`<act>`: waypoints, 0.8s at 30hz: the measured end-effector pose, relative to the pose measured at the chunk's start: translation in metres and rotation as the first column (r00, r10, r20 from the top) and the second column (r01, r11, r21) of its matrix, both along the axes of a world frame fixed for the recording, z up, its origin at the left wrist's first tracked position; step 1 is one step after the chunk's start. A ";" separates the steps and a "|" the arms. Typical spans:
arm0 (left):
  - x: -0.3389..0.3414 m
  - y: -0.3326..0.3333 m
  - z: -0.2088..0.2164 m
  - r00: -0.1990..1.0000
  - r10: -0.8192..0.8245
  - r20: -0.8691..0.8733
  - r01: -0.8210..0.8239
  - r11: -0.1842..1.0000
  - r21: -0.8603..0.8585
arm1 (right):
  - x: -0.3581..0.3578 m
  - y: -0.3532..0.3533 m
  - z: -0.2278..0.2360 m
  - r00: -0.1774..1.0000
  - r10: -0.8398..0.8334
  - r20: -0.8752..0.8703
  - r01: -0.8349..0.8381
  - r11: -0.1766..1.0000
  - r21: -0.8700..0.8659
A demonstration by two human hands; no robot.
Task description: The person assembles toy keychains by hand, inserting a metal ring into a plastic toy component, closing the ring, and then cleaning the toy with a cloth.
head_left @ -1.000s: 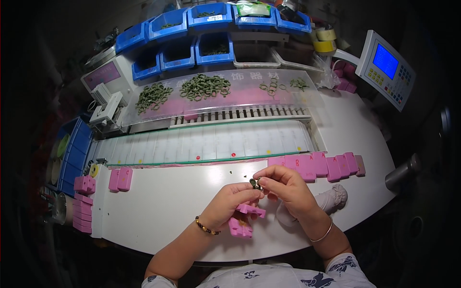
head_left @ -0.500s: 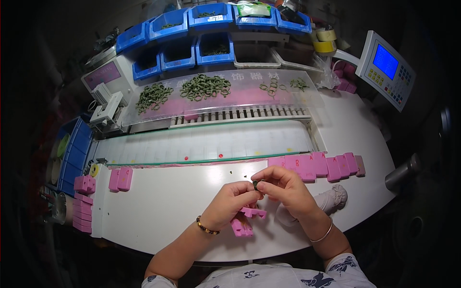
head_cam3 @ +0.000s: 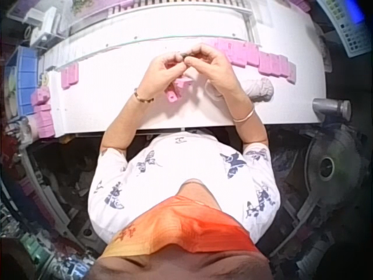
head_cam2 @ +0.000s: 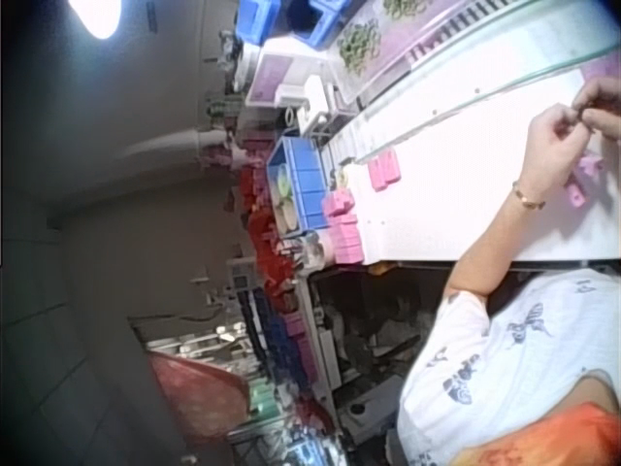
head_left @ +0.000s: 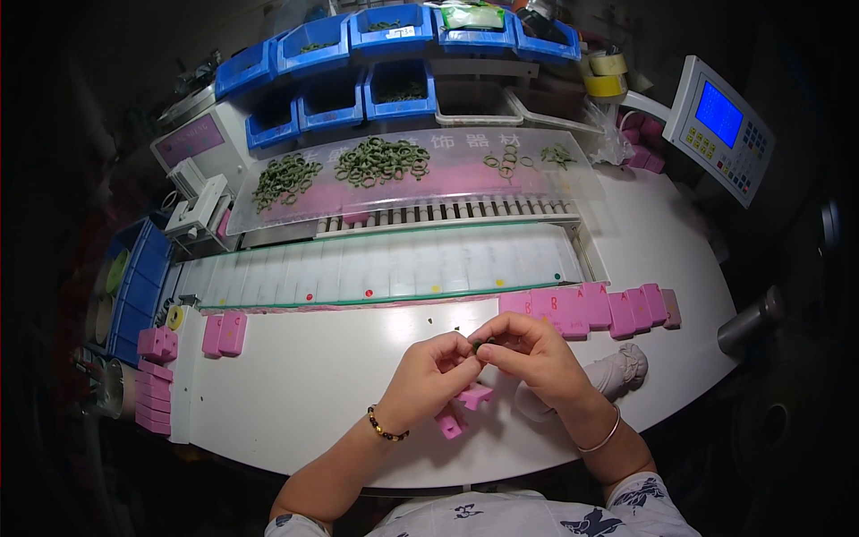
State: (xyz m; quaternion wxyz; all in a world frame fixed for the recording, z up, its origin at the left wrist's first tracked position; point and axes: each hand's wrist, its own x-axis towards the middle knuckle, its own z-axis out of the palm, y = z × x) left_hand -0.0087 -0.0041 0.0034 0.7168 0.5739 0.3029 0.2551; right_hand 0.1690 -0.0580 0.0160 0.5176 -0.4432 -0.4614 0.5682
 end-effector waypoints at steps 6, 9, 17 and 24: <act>-0.001 0.003 0.008 0.991 0.128 0.028 -0.130 0.987 0.090 | 0.000 -0.002 0.005 0.945 -0.187 0.268 0.158 0.980 0.124; -0.005 0.007 0.010 0.993 0.108 0.036 -0.110 0.993 0.040 | -0.003 -0.002 0.007 0.914 -0.208 0.347 0.151 0.971 0.184; -0.008 0.010 0.009 0.997 0.068 0.037 -0.069 0.998 0.011 | -0.005 -0.003 0.014 0.818 -0.200 0.539 0.016 0.945 0.326; -0.010 0.011 0.008 0.995 0.072 0.075 -0.070 0.997 -0.027 | -0.009 -0.003 0.016 0.797 -0.217 0.564 -0.025 0.920 0.391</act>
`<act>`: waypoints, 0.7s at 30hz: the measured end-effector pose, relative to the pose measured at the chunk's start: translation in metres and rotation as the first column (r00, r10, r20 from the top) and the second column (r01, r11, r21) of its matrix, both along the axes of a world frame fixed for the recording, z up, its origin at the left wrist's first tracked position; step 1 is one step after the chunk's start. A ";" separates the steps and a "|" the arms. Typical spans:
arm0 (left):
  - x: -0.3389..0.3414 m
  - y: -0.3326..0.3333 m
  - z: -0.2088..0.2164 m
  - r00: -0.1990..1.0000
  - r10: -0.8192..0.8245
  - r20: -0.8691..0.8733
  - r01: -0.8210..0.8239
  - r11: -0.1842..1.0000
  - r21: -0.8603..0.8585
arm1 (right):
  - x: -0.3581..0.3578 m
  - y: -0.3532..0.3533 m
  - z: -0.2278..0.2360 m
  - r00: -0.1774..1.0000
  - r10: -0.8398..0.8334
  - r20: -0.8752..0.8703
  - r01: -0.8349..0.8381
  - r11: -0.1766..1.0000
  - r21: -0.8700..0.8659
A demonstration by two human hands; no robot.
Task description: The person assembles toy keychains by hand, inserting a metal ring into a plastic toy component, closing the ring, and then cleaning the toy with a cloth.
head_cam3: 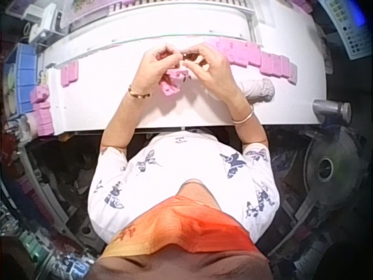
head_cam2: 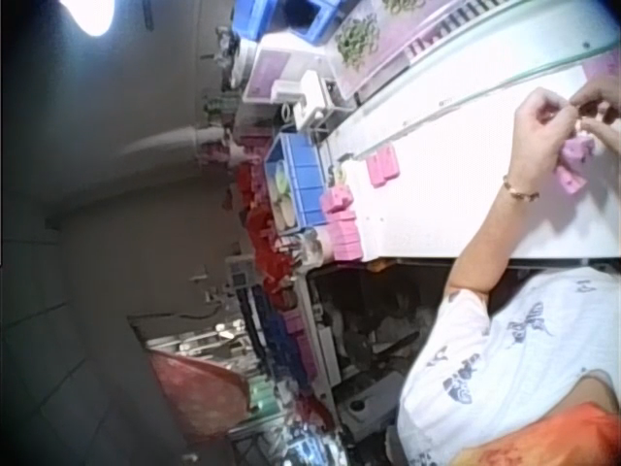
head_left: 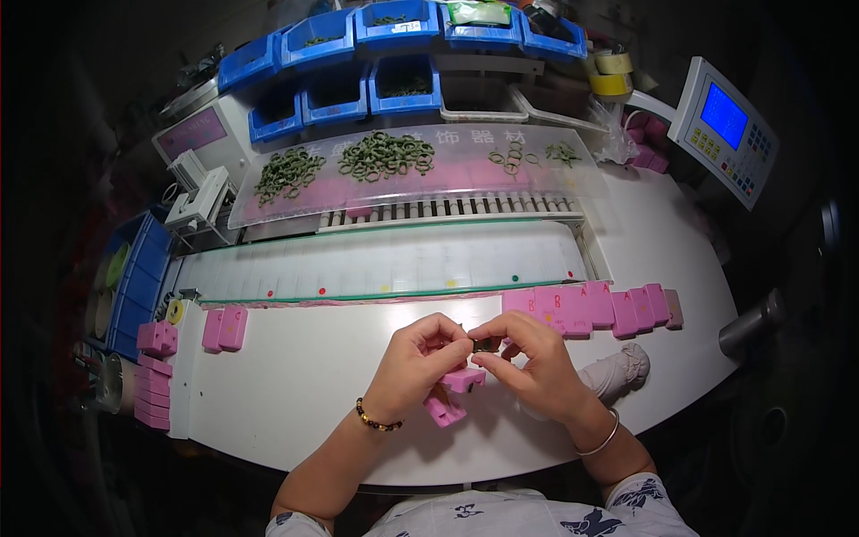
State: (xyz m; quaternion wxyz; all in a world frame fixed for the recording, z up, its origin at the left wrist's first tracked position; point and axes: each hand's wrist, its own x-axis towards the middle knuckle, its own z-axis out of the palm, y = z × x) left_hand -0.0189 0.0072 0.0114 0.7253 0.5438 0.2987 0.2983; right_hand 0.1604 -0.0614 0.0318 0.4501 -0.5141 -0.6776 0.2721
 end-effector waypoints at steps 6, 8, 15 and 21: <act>-0.001 0.000 0.000 1.000 -0.003 0.005 0.004 0.999 -0.048 | 0.000 -0.001 -0.003 0.999 -0.007 -0.045 0.006 0.999 -0.035; -0.001 0.000 0.000 1.000 -0.007 0.012 0.007 0.999 -0.052 | 0.000 -0.001 -0.003 0.998 -0.020 -0.067 0.017 0.999 -0.049; -0.001 -0.002 0.002 0.999 0.000 0.047 0.004 0.996 -0.093 | 0.002 -0.003 -0.001 0.950 -0.067 -0.306 -0.021 0.961 -0.275; -0.001 -0.001 -0.001 1.000 -0.012 -0.002 0.012 0.997 -0.080 | 0.000 -0.001 -0.005 0.979 -0.007 -0.202 -0.027 0.986 -0.167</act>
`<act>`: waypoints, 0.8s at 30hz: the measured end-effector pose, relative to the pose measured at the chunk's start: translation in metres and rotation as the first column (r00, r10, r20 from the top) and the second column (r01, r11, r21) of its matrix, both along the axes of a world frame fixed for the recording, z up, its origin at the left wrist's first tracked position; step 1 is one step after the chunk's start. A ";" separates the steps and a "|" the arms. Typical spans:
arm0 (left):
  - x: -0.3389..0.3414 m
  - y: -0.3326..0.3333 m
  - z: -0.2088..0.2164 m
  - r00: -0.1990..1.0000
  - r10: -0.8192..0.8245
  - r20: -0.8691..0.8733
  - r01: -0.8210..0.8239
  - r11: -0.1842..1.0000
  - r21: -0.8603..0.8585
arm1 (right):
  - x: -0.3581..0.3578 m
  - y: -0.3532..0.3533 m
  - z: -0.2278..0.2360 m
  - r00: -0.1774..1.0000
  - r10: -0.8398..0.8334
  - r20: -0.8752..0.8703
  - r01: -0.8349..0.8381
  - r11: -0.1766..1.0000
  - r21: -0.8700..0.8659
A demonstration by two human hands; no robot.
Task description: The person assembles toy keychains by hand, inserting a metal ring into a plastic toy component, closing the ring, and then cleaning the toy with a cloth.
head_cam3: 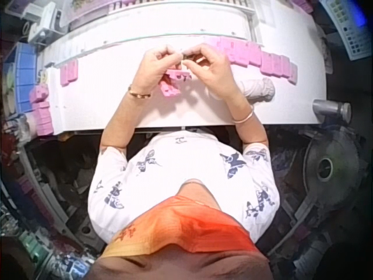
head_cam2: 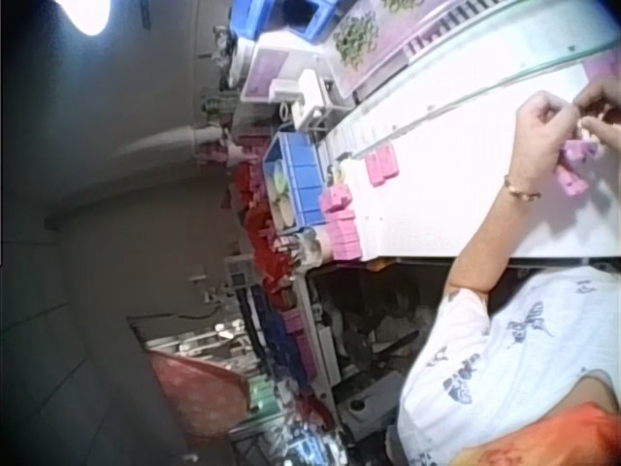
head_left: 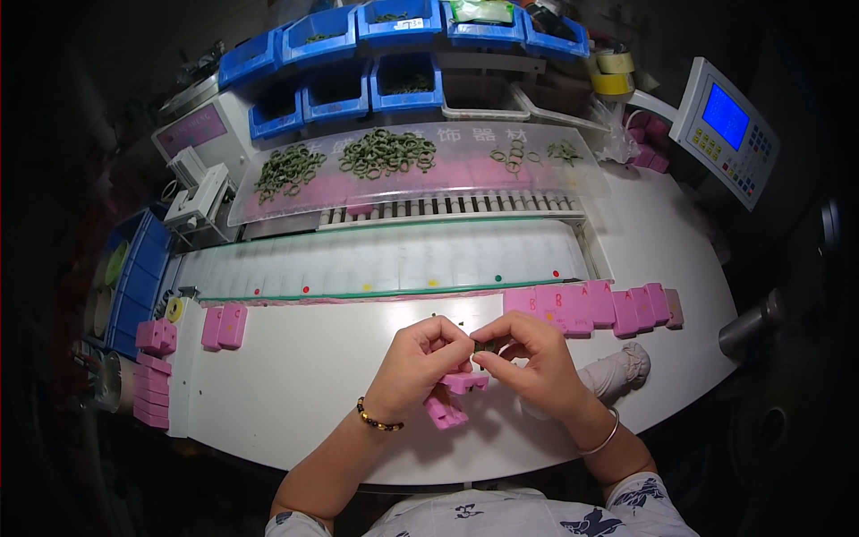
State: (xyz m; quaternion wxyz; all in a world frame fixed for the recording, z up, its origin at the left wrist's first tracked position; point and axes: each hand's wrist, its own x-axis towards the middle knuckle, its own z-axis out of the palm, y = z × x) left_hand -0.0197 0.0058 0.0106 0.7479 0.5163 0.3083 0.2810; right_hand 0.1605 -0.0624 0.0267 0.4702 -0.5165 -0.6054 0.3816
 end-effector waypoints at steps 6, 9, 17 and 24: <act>0.000 0.000 -0.002 0.999 0.020 0.041 -0.019 0.999 -0.027 | -0.002 0.000 -0.002 0.998 -0.041 0.039 0.038 0.997 0.073; 0.001 -0.001 0.000 0.999 0.017 0.051 -0.013 0.998 -0.060 | 0.000 -0.001 0.001 0.991 -0.047 -0.129 0.036 0.996 -0.083; 0.000 -0.001 0.006 1.000 -0.005 0.028 0.007 0.996 -0.093 | 0.004 0.000 -0.008 0.945 -0.030 -0.325 -0.033 0.982 -0.186; 0.002 -0.001 -0.002 1.000 0.010 0.009 -0.010 1.000 -0.028 | -0.002 0.000 -0.002 0.976 0.008 -0.216 -0.031 0.994 -0.104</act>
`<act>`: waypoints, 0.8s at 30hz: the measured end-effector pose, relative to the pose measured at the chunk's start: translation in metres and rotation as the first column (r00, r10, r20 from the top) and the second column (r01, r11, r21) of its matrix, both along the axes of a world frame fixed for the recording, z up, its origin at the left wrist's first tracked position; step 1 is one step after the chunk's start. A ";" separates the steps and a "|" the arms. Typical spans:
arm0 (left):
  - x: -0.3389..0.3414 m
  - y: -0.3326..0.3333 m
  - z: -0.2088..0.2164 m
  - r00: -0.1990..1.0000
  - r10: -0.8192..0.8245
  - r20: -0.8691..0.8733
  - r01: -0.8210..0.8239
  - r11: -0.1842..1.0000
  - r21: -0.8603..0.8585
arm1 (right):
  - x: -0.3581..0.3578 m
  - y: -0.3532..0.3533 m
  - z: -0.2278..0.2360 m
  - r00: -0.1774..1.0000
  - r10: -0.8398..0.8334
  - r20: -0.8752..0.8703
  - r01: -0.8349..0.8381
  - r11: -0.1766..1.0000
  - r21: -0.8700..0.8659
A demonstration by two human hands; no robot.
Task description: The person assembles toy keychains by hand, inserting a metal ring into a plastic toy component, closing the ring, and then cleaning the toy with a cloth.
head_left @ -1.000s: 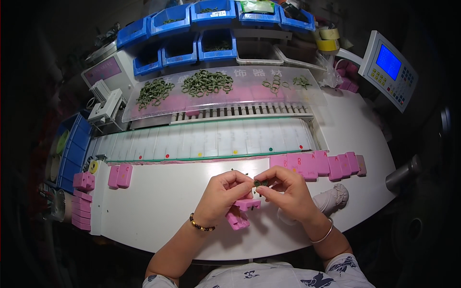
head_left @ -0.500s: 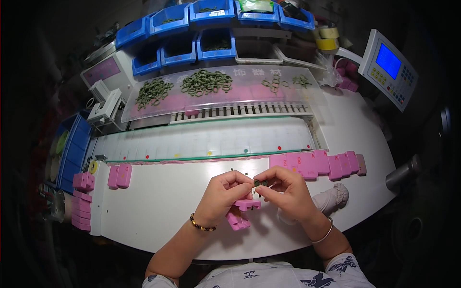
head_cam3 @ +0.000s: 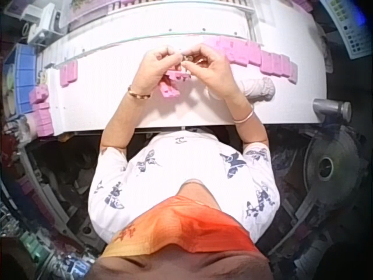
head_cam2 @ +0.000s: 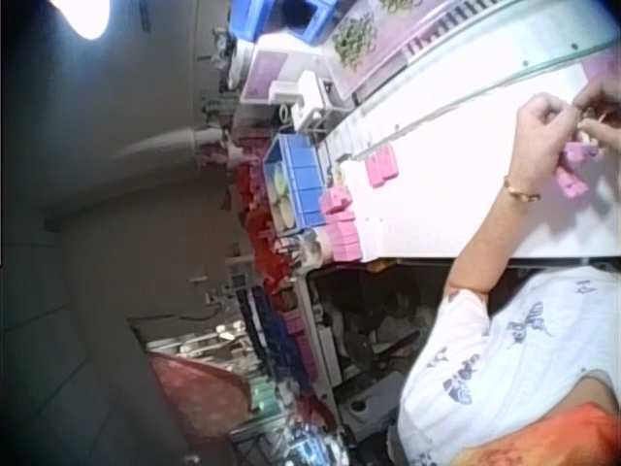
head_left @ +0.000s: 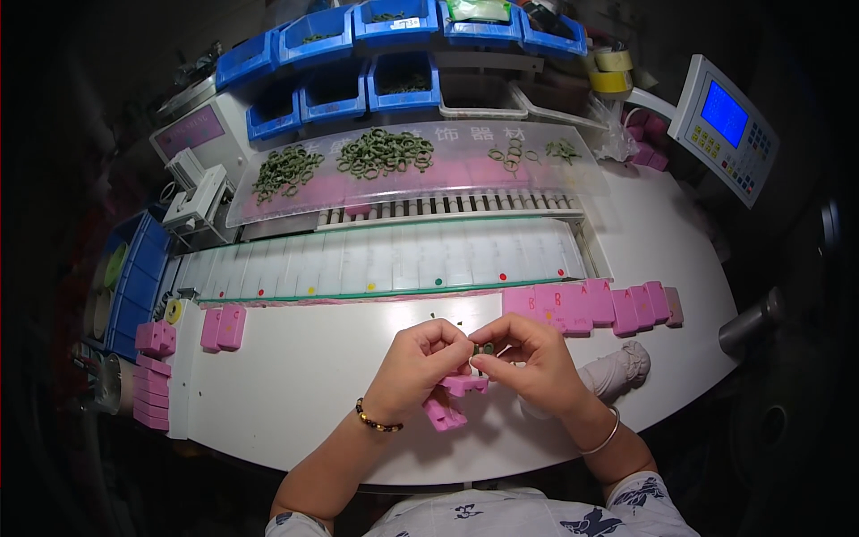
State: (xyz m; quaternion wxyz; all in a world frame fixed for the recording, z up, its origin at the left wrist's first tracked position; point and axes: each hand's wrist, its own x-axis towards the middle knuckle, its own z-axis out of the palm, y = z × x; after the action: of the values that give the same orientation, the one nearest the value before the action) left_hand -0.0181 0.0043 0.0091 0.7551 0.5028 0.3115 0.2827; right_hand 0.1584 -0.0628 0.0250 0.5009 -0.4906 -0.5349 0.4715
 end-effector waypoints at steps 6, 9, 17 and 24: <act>0.000 0.001 0.001 1.000 -0.003 -0.002 0.003 1.000 0.002 | 0.003 -0.002 0.002 0.995 -0.035 0.092 0.036 0.999 -0.006; 0.000 0.000 0.002 1.000 -0.001 0.017 0.001 1.000 -0.018 | 0.002 -0.002 0.002 0.995 -0.058 0.082 0.060 0.998 -0.017; 0.000 0.000 0.001 1.000 -0.007 0.009 0.006 0.999 0.039 | -0.001 -0.002 0.001 0.963 -0.083 0.257 0.039 0.985 0.169; 0.002 -0.003 0.003 1.000 0.009 -0.007 -0.008 0.999 0.051 | 0.001 -0.001 0.002 0.979 -0.068 0.191 0.049 0.994 0.102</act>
State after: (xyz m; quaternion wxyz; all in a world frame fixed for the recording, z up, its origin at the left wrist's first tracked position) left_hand -0.0162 0.0017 0.0118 0.7396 0.5217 0.3090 0.2921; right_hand 0.1594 -0.0638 0.0267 0.4833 -0.5249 -0.5887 0.3800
